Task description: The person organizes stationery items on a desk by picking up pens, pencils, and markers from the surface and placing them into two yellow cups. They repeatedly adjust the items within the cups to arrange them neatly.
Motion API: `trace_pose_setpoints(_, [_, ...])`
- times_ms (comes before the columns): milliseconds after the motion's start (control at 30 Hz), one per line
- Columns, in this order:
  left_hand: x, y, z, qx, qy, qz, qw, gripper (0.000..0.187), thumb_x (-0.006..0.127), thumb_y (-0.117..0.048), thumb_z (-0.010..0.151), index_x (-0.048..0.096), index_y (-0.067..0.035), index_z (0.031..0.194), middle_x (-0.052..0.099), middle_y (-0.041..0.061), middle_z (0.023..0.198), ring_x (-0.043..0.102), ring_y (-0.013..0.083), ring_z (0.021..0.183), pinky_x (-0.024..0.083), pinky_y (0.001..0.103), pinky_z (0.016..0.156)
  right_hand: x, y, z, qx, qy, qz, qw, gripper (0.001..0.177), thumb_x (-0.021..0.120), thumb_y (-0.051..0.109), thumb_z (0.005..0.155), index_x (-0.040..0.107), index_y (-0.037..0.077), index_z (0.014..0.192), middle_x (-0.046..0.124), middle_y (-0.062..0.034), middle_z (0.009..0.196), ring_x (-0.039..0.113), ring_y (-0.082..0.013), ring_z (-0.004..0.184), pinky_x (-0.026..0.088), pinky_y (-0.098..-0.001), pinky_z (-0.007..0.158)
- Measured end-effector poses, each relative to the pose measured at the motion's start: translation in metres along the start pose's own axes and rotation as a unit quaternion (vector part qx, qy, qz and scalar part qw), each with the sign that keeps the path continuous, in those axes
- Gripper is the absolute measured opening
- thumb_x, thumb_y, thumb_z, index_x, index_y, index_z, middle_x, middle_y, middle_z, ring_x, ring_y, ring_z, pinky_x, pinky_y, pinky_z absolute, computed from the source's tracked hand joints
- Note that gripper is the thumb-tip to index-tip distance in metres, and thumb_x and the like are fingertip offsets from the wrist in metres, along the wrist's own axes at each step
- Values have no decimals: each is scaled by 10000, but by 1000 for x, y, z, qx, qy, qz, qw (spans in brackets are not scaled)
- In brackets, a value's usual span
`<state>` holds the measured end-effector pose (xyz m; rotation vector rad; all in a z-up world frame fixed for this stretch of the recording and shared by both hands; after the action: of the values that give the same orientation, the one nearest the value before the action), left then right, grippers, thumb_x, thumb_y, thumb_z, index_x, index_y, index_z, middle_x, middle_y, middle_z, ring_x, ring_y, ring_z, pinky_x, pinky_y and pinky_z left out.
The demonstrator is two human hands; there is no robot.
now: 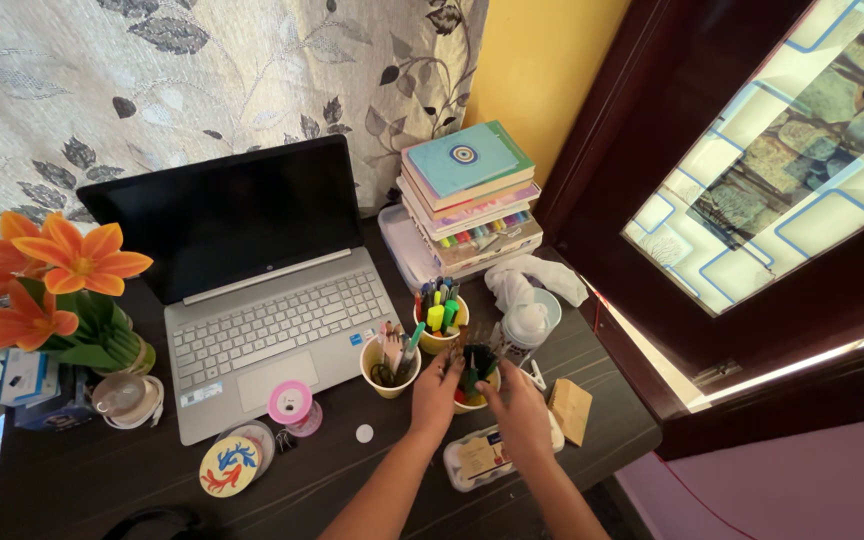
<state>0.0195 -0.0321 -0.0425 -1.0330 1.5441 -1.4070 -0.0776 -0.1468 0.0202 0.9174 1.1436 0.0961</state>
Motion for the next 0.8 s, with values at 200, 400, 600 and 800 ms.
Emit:
trace_pose_setpoints(200, [-1, -4, 0, 14, -10, 21, 1000, 389, 603, -304, 978, 666, -67, 1280, 777, 158, 1027, 745, 268, 905, 533, 343, 810, 0, 5, -3, 25, 22, 1, 999, 522, 640, 378, 933, 574, 95, 1367, 714, -153, 1094, 685, -325, 962, 527, -443, 836])
trace_pose_setpoints(400, [0, -4, -3, 23, -24, 59, 998, 381, 592, -277, 990, 648, -72, 1306, 765, 169, 1034, 740, 270, 923, 536, 348, 805, -6, 7, 1, 40, 30, 41, 998, 500, 706, 340, 908, 593, 69, 1313, 721, -162, 1042, 697, -317, 929, 533, -441, 818])
trace_pose_setpoints(600, [5, 26, 9, 34, -20, 46, 998, 323, 599, -223, 980, 642, -48, 1249, 765, 180, 1024, 733, 296, 901, 538, 347, 819, -6, -2, 7, 3, 35, 113, 993, 445, 746, 287, 866, 622, 60, 1228, 744, -148, 1033, 721, -324, 922, 548, -430, 795])
trace_pose_setpoints(800, [7, 44, 22, 26, 16, -12, 999, 312, 676, -89, 896, 679, -40, 1204, 784, 104, 1056, 730, 200, 949, 540, 316, 852, -5, -15, 14, -103, 30, 15, 994, 502, 732, 320, 895, 603, 47, 1296, 706, -175, 1067, 670, -383, 947, 525, -469, 784])
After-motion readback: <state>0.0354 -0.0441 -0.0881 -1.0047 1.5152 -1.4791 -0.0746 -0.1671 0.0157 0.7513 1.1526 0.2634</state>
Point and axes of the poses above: each hand's wrist, its own z-axis towards the middle knuckle, its own x-axis out of the palm, y = z × x, the point moved 2 cm from there along z, towards the middle knuckle
